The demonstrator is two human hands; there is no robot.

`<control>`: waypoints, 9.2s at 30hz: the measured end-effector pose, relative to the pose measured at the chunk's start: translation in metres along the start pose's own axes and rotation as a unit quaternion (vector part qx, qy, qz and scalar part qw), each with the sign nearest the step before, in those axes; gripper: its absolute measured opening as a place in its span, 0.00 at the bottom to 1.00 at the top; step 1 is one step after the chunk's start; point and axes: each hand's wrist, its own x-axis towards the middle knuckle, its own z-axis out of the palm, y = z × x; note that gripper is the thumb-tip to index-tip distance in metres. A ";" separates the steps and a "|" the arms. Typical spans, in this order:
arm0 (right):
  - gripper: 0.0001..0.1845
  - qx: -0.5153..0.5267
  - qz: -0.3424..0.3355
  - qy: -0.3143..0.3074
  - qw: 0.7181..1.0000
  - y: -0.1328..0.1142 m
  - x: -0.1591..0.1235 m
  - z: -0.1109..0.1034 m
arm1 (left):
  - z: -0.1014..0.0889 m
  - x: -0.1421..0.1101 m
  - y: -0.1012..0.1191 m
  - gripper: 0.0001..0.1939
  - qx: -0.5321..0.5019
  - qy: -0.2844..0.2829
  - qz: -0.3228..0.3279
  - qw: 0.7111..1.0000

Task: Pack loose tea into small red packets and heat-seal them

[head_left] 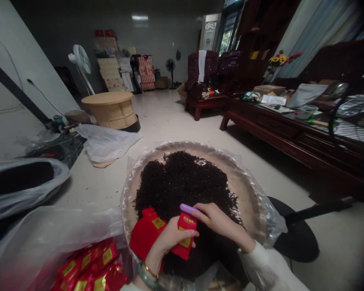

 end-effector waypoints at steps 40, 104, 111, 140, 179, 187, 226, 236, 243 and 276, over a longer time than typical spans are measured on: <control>0.20 -0.064 0.006 0.021 0.998 -0.003 -0.006 0.008 | -0.005 0.004 0.011 0.26 0.001 0.024 0.049 0.999; 0.24 0.169 -0.003 0.083 0.982 0.012 0.001 0.045 | 0.004 0.007 -0.005 0.21 -0.001 0.210 0.154 0.966; 0.28 0.269 0.063 0.191 0.942 0.010 0.005 0.041 | -0.046 0.006 0.001 0.28 0.166 0.272 0.146 0.937; 0.17 0.213 -0.134 0.138 0.958 -0.013 0.014 0.056 | -0.081 -0.032 0.032 0.08 0.591 0.245 0.255 0.725; 0.24 0.490 -0.008 -0.036 0.871 -0.005 0.016 0.065 | -0.055 -0.031 0.031 0.15 0.627 0.149 0.432 0.630; 0.23 0.539 -0.003 -0.031 0.842 -0.008 0.012 0.062 | -0.053 -0.026 0.019 0.27 0.668 0.153 0.380 0.622; 0.38 -0.276 -0.085 -0.017 0.957 -0.015 0.088 0.098 | -0.092 -0.003 -0.009 0.24 0.336 0.438 0.322 0.769; 0.19 -0.351 -0.150 -0.006 0.924 -0.013 0.087 0.092 | -0.081 -0.002 -0.008 0.29 0.389 0.399 0.340 0.758; 0.15 -0.352 -0.142 -0.002 0.925 -0.005 0.082 0.087 | -0.077 0.000 -0.013 0.33 0.526 0.338 0.388 0.677; 0.30 0.517 0.002 0.146 0.843 -0.020 0.065 0.056 | -0.054 0.017 -0.014 0.29 0.665 0.329 0.278 0.610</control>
